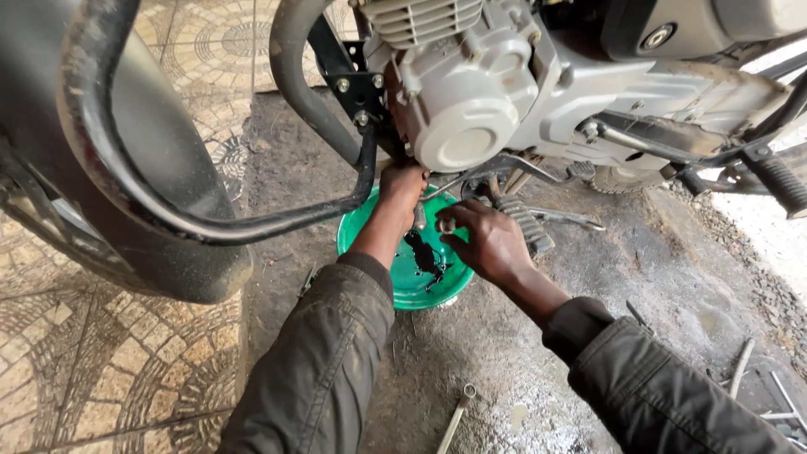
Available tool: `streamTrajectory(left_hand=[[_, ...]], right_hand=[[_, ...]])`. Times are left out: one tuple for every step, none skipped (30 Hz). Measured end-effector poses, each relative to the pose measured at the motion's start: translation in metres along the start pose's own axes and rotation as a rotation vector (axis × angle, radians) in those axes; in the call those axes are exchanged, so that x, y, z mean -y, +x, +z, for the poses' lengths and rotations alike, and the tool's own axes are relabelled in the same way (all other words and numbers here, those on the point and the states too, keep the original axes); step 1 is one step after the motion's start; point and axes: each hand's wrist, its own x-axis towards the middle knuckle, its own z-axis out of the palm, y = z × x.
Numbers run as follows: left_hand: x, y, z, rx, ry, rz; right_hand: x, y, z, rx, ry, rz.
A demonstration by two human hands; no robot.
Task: Draining engine oil from a motorcycle by loosening the drain plug with a wrench and catching it in a basin.
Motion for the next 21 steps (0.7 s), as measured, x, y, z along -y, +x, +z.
streamTrajectory(left_hand=[[-0.001,0.001,0.004,-0.004,0.002,-0.008],[-0.003,0.002,0.007,-0.026,0.003,-0.010],[-0.005,0.004,0.011,-0.048,0.004,-0.012],[-0.002,0.010,0.013,-0.055,0.004,-0.014],[0.002,0.017,0.014,-0.069,-0.012,-0.015],[0.004,0.025,0.016,-0.083,-0.028,-0.013],[-0.001,0.023,0.017,-0.089,-0.029,-0.013],[-0.004,0.019,0.019,-0.114,-0.025,-0.026],[-0.007,0.016,0.021,-0.138,-0.021,-0.039],[-0.007,0.015,0.021,-0.140,-0.020,-0.044],[-0.008,0.014,0.022,-0.153,-0.025,-0.042],[-0.011,0.014,0.023,-0.164,-0.031,-0.038],[-0.011,0.014,0.024,-0.165,-0.031,-0.040],[-0.012,0.014,0.025,-0.179,-0.039,-0.031],[-0.013,0.014,0.026,-0.193,-0.047,-0.023],[-0.011,0.016,0.025,-0.194,-0.045,-0.024],[-0.009,0.018,0.023,-0.195,-0.055,-0.035],[-0.006,0.020,0.023,-0.194,-0.066,-0.048],[0.001,0.026,0.022,-0.194,-0.065,-0.050],[0.007,0.032,0.020,-0.198,-0.059,-0.061],[0.013,0.039,0.019,-0.203,-0.053,-0.072]], right_hand=[[-0.002,-0.001,0.000,0.007,0.005,0.004],[-0.004,-0.002,0.001,-0.022,-0.006,-0.016],[-0.006,-0.003,0.001,-0.051,-0.017,-0.035],[-0.006,-0.003,0.000,-0.045,-0.013,-0.038],[-0.005,-0.002,-0.001,-0.056,-0.018,-0.041],[-0.006,-0.001,-0.002,-0.068,-0.025,-0.046],[-0.004,0.001,-0.002,-0.065,-0.021,-0.051],[-0.003,0.000,-0.003,-0.071,-0.021,-0.061],[-0.002,-0.001,-0.004,-0.078,-0.020,-0.070],[-0.004,-0.002,-0.002,-0.074,-0.018,-0.068],[-0.007,-0.003,0.001,-0.075,-0.015,-0.079],[-0.010,-0.002,0.003,-0.077,-0.013,-0.092],[-0.007,-0.002,0.002,-0.076,-0.012,-0.092],[-0.005,-0.001,0.000,-0.080,-0.012,-0.057],[-0.003,0.000,-0.002,-0.083,-0.013,-0.022],[-0.004,0.000,-0.002,-0.083,-0.011,-0.021],[-0.004,0.000,-0.001,-0.073,-0.012,-0.023],[-0.006,0.000,-0.002,-0.062,-0.015,-0.024],[-0.005,-0.001,-0.002,-0.061,-0.015,-0.021],[-0.004,-0.001,-0.003,-0.062,-0.003,-0.017],[-0.002,0.000,-0.004,-0.063,0.009,-0.012]])
